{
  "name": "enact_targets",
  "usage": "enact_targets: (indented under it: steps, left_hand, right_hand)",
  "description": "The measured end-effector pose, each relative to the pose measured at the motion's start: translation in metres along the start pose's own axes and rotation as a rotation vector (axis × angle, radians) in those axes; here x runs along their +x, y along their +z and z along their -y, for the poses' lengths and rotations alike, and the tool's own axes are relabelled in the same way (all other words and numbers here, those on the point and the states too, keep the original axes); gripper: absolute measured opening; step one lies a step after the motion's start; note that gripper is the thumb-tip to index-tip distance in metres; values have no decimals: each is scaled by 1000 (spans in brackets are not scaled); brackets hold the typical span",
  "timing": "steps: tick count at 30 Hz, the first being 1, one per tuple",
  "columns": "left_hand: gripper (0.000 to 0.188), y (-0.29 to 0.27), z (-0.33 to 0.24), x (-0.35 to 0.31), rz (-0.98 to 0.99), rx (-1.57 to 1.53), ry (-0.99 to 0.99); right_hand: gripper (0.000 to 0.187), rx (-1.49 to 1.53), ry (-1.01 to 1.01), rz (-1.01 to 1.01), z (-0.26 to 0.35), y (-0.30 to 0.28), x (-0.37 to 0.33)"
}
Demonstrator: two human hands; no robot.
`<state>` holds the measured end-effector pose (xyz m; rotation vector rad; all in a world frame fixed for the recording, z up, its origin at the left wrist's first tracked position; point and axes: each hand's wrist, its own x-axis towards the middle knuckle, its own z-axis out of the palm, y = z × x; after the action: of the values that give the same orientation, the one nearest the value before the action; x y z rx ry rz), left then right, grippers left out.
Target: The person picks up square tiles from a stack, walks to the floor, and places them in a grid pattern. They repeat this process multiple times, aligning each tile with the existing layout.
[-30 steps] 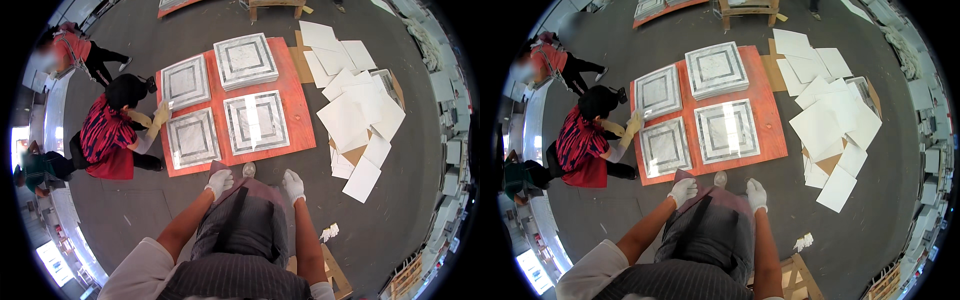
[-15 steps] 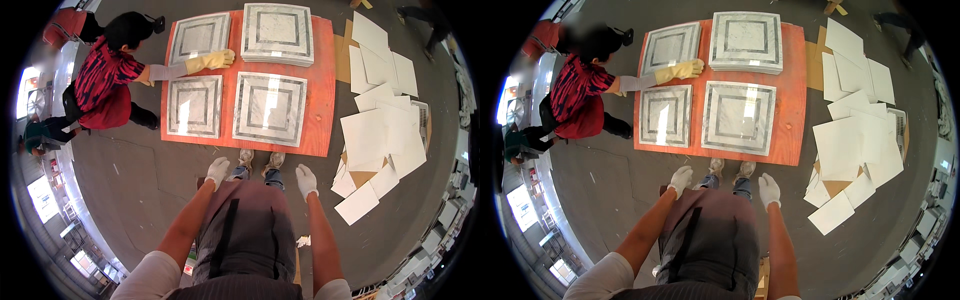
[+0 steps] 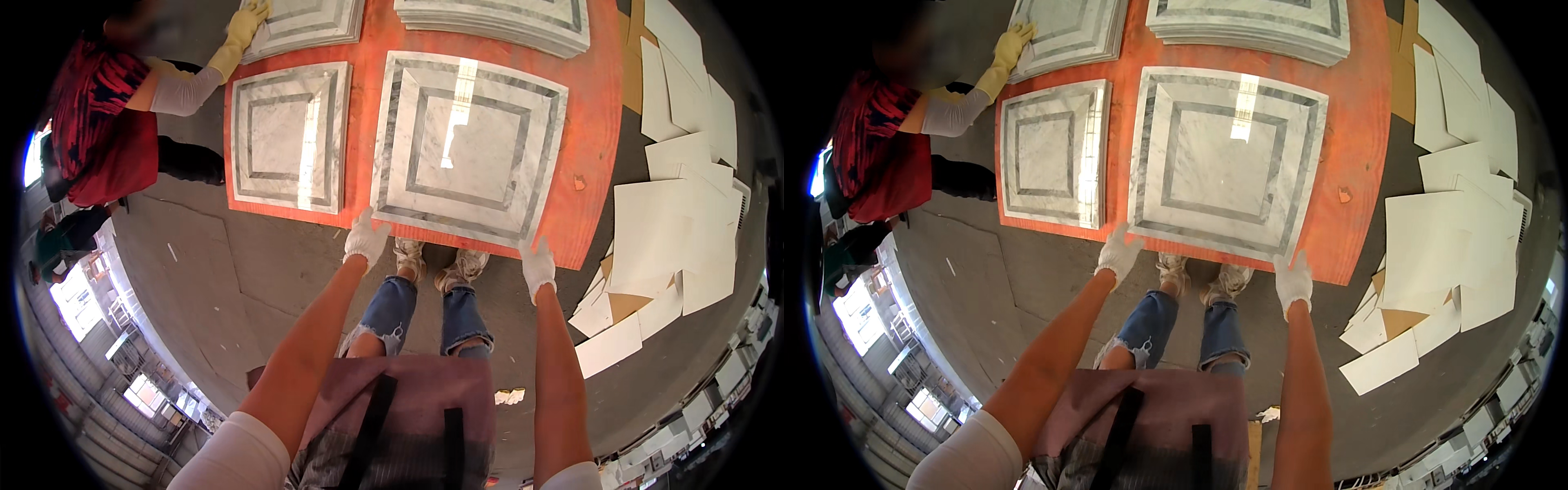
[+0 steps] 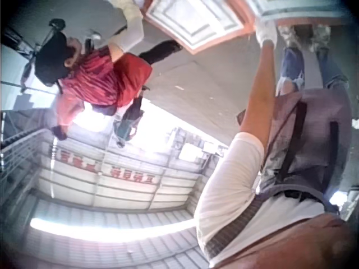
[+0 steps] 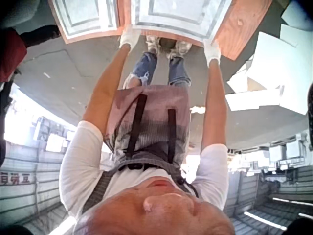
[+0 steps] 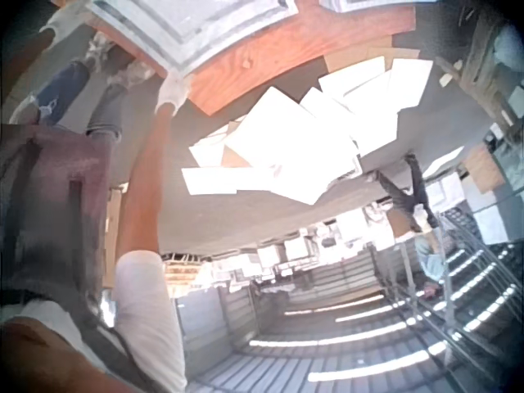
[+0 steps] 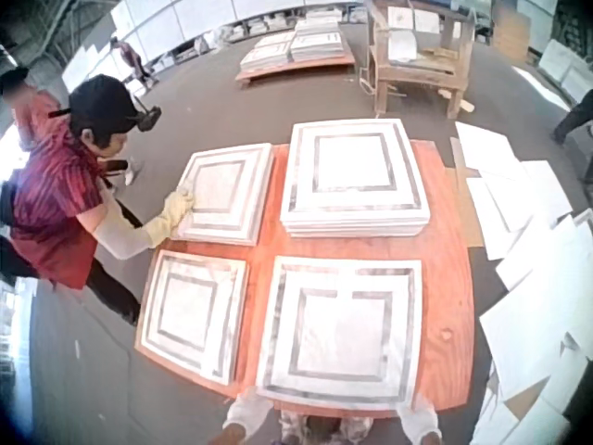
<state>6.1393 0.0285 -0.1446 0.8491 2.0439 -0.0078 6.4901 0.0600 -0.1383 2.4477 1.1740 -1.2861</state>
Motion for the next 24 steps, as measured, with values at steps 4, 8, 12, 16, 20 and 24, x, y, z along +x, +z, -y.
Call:
enact_targets:
  steps: [4,8,12,16,20,24]
  left_hand:
    - [52,22,17,44,-97,-84,-28]
    - [56,32,29,72,-1,-236,-102]
    - [57,33,20,79,26,-389,-165]
    - [61,32,15,81,22,-484,-240]
    - [50,29,9,80,91,-561,-254]
    - [54,18,10,84,165,-499,-264]
  right_hand:
    - [61,-59,83,-15,12,24,21]
    - [60,-39,55,-113,7,32,25]
    - [62,25,52,-123,-20,44,43]
    - [67,45,129,-53,-11,45,49]
    - [70,91,151,0,-13,37,49]
    - [62,135,177,-3,5,22,40]
